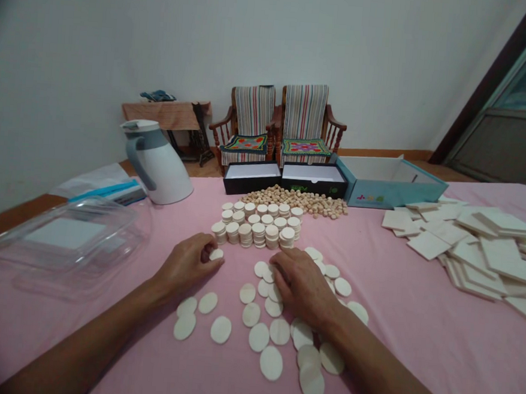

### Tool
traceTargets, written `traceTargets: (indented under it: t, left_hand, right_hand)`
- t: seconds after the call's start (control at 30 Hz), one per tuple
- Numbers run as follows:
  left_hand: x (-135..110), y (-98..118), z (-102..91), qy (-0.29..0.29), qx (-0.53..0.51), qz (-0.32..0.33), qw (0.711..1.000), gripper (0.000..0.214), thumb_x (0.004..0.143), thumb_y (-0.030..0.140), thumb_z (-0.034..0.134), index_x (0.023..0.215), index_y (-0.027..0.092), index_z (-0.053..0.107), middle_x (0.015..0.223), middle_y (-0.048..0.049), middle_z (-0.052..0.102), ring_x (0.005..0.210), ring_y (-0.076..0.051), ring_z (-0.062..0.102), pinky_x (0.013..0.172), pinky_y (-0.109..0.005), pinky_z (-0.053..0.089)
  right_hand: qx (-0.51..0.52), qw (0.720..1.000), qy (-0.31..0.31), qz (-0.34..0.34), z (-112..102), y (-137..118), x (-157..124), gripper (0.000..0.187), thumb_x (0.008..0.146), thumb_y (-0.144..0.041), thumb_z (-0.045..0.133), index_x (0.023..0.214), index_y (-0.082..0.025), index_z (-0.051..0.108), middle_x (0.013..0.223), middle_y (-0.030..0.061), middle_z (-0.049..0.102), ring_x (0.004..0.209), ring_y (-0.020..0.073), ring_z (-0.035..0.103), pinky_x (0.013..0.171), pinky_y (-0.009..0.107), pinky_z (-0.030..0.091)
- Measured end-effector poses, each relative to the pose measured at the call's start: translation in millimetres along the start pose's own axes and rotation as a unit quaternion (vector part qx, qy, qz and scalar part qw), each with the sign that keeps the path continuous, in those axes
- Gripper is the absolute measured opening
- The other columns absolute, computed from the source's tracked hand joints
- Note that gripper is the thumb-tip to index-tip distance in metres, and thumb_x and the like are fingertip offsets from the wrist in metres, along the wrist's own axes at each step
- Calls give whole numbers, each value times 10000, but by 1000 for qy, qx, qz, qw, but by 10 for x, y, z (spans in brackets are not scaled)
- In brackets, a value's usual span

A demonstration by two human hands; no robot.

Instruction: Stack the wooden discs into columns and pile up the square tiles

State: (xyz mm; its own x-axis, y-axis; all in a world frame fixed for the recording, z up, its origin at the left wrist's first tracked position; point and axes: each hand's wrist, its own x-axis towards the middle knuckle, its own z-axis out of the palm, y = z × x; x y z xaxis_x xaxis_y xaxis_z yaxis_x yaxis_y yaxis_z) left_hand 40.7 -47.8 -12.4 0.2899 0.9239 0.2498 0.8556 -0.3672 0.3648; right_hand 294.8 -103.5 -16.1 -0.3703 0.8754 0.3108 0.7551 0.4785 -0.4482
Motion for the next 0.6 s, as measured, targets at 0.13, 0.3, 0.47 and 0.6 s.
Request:
traceTargets:
  t: [0.13, 0.3, 0.47, 0.6]
  left_hand:
    - [-4, -22, 31, 9, 11, 2, 1000, 142, 738, 280, 619, 825, 184, 562, 761, -3, 569, 654, -141, 511, 573, -246, 347]
    - [-12, -18, 30, 14, 17, 20, 1000, 216, 734, 312, 663, 894, 189, 587, 830, -15, 589, 696, -155, 537, 602, -258, 381]
    - [-41, 54, -6, 0, 8, 101, 995, 135, 777, 247, 635, 894, 195, 591, 960, -33, 593, 863, -168, 558, 737, -262, 419]
    - [-38, 30, -39, -23, 71, 78, 994, 165, 769, 308, 642, 869, 190, 585, 913, -44, 581, 858, -194, 552, 719, -282, 410]
  right_hand:
    - [-4, 1000, 2, -6, 10, -5, 3, 154, 864, -146, 441, 917, -173, 583, 843, 61, 606, 805, 193, 514, 723, 330, 400]
    - [-11, 1000, 9, 4, 30, -30, 0, 169, 880, -164, 425, 915, -171, 590, 867, 72, 607, 822, 197, 518, 732, 329, 400]
    - [-43, 999, 3, -29, 79, -93, 32, 197, 866, -150, 450, 987, -189, 601, 991, 74, 625, 953, 212, 511, 839, 358, 371]
    - [-95, 995, -13, -22, 116, -167, 61, 175, 853, -221, 513, 1001, -202, 605, 1003, 75, 637, 1067, 257, 472, 952, 442, 277]
